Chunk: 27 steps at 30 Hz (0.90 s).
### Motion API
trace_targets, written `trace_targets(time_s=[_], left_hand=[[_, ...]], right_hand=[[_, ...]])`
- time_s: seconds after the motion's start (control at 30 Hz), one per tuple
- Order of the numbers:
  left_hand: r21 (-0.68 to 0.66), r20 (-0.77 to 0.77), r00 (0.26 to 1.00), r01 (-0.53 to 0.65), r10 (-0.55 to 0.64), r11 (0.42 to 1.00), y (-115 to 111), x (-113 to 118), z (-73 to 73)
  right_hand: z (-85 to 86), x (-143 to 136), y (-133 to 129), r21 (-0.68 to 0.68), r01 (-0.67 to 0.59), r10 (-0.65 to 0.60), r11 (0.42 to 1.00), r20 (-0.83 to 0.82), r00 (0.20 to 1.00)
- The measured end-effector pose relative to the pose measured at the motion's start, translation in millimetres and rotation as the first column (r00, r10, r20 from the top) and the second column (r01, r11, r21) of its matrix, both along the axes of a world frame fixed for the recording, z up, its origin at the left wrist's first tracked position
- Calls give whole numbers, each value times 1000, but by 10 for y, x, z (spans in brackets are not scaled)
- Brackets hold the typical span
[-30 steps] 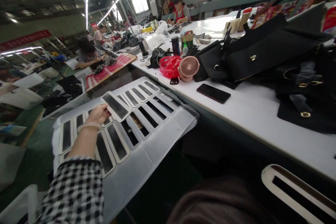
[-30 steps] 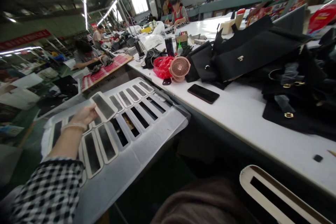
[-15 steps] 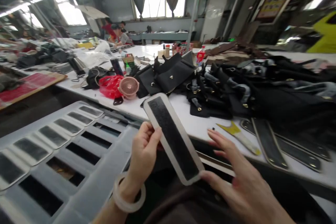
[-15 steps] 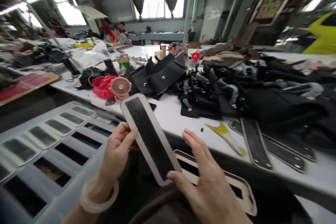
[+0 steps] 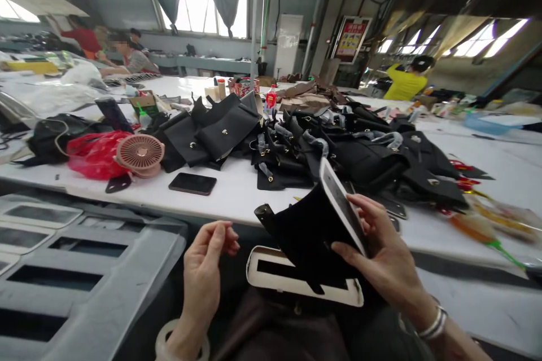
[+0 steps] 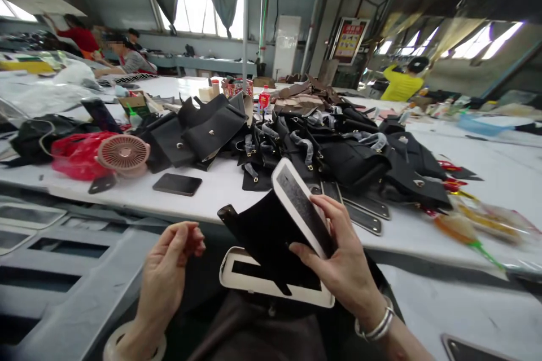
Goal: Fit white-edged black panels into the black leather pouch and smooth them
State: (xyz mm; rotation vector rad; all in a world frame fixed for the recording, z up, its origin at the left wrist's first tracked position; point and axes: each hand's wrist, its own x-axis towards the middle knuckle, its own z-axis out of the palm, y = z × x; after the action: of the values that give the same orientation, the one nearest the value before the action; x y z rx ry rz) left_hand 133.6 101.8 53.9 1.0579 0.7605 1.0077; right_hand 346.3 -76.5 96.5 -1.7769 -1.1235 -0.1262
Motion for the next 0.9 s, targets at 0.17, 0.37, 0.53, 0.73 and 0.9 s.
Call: trace_targets(time_s=[0.17, 0.37, 0.53, 0.73, 0.9], left_hand=[[-252, -235, 972, -64, 3, 965, -155, -116, -953], [-691, -61, 980, 94, -188, 717, -478, 24, -1255], [-763, 200, 965, 263, -171, 590, -555, 170, -1321], [-803, 126, 977, 204, -175, 560, -570, 210, -1615], [-795, 114, 980, 187, -160, 577, -597, 251, -1605]], right_hand=[[-263, 57, -102, 30, 6, -7, 1000, 27, 1000], [-384, 51, -70, -7, -42, 43, 999, 128, 991], [-533, 115, -76, -30, -8, 12, 1000, 110, 994], [-688, 243, -231, -1, 45, -45, 999, 70, 997], [-813, 246, -329, 117, 60, -70, 991, 87, 994]])
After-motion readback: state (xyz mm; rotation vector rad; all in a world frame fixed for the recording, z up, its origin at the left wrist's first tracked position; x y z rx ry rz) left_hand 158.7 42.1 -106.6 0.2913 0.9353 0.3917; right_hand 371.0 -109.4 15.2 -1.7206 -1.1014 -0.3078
